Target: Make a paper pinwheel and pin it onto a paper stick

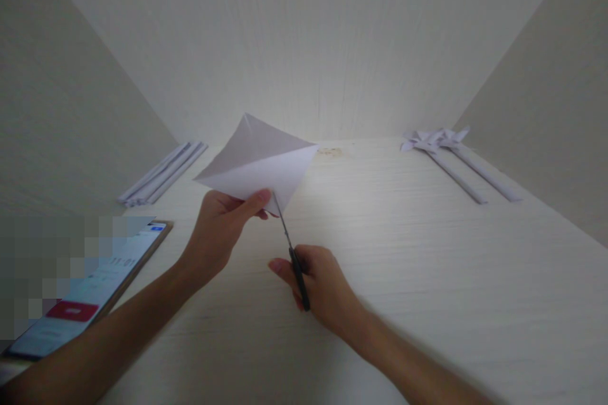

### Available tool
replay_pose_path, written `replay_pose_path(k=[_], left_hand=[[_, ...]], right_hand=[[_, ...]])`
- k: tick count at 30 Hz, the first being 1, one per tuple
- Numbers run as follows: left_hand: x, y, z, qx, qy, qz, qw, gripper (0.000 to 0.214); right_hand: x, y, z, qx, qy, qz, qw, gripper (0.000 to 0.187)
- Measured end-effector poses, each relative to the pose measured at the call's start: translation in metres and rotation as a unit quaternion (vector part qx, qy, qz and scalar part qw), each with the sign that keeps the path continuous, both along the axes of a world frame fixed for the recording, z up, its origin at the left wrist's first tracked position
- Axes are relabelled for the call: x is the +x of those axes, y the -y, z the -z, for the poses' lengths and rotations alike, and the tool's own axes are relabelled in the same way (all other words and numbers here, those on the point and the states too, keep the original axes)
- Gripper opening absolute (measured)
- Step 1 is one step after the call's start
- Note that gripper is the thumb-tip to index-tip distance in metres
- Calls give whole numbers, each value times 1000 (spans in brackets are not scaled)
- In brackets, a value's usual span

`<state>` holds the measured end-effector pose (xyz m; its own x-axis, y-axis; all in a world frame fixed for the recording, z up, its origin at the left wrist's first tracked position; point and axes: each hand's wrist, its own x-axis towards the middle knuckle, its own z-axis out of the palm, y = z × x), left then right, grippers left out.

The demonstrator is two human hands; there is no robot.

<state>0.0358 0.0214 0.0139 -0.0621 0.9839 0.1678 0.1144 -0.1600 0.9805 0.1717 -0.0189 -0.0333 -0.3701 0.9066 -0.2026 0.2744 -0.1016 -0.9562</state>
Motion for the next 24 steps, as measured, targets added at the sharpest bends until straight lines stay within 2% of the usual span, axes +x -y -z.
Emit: replay_pose_path(k=[24], left_hand=[[0, -1, 0, 0, 23, 7, 1000, 15]], right_hand=[[1, 1, 5, 7, -6, 1, 1000, 43]])
